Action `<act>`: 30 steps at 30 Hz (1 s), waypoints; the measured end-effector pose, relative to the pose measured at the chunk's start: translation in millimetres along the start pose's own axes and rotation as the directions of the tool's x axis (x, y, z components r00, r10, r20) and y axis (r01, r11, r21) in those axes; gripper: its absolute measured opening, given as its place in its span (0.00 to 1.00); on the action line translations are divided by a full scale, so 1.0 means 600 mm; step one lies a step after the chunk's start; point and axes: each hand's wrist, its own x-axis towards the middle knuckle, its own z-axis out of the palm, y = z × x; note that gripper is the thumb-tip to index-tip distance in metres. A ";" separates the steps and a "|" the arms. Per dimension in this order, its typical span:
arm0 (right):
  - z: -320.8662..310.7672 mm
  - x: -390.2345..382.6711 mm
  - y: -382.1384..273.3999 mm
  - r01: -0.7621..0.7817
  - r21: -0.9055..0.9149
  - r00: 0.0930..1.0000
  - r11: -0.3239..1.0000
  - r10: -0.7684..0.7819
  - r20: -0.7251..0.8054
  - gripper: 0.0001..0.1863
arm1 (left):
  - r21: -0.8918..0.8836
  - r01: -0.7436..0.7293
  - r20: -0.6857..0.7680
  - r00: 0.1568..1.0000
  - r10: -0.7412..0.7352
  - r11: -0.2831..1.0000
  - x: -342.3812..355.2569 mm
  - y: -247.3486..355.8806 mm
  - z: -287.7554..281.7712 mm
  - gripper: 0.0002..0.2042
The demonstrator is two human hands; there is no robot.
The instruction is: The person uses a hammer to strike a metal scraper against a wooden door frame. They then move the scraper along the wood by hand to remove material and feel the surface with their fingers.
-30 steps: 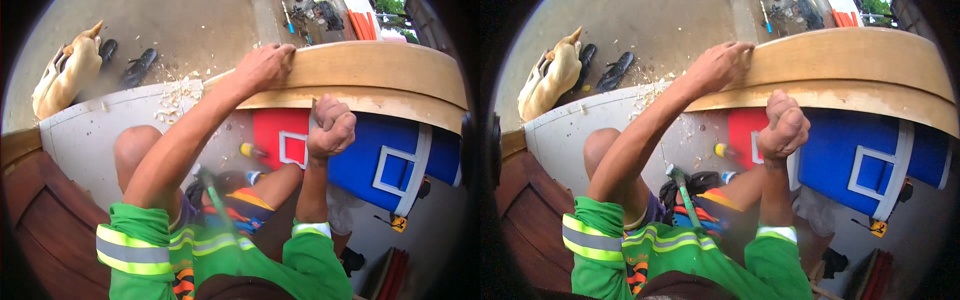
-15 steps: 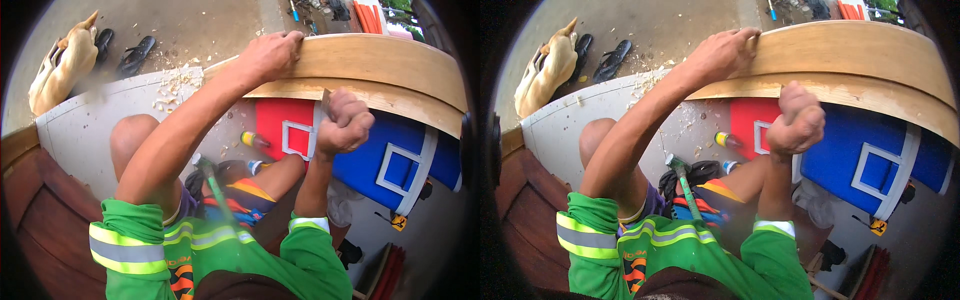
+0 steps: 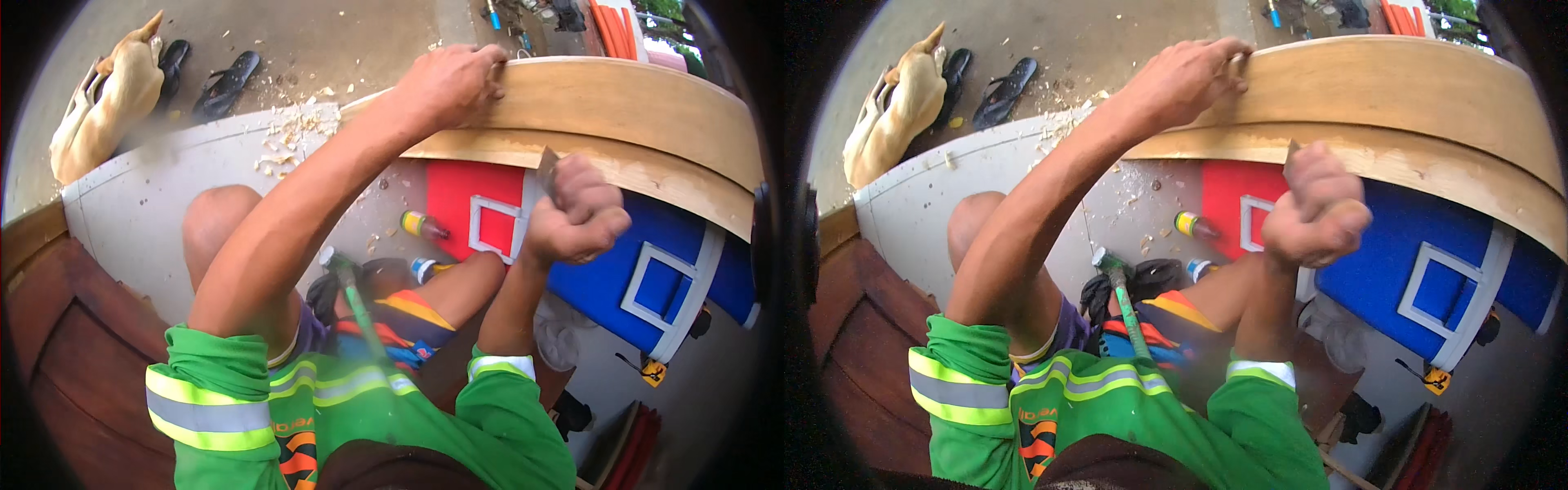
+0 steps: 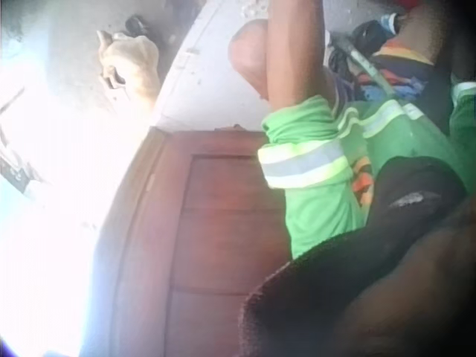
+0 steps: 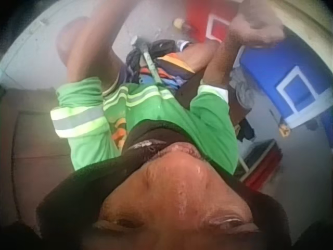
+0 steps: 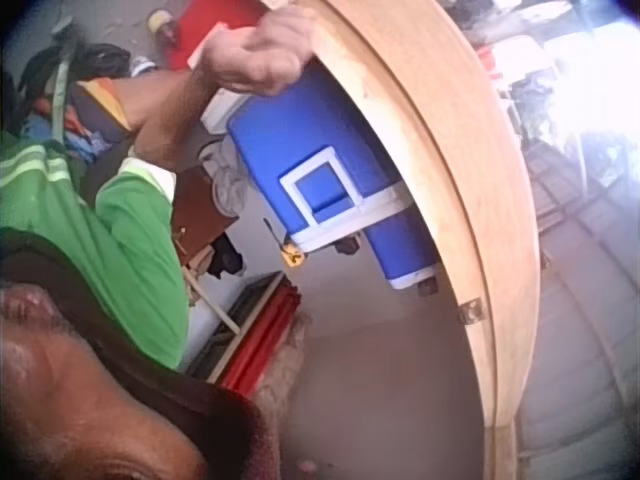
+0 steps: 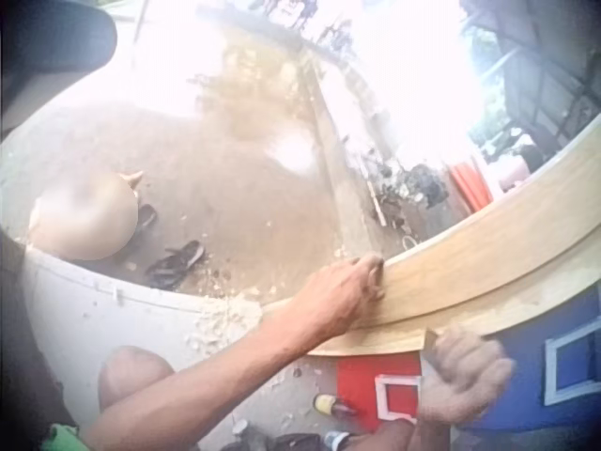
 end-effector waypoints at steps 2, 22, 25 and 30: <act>0.020 -0.013 0.031 -0.042 -0.340 0.999 0.940 0.051 0.018 0.23 | -0.036 0.067 0.054 0.996 -0.065 0.997 -0.001 -0.018 0.006 0.19; 0.004 -0.001 0.010 0.088 -0.411 0.990 0.907 -0.035 0.134 0.22 | -0.043 0.133 0.056 0.990 -0.131 0.990 -0.006 -0.013 0.009 0.22; 0.016 -0.064 0.054 -0.003 -0.461 0.985 0.887 0.082 0.151 0.23 | -0.016 0.085 0.033 0.996 -0.084 0.996 -0.003 -0.024 0.007 0.22; -0.028 -0.037 0.043 0.152 -0.436 0.974 0.887 -0.061 0.216 0.22 | 0.025 0.147 0.066 0.987 -0.149 0.989 -0.001 -0.012 -0.001 0.21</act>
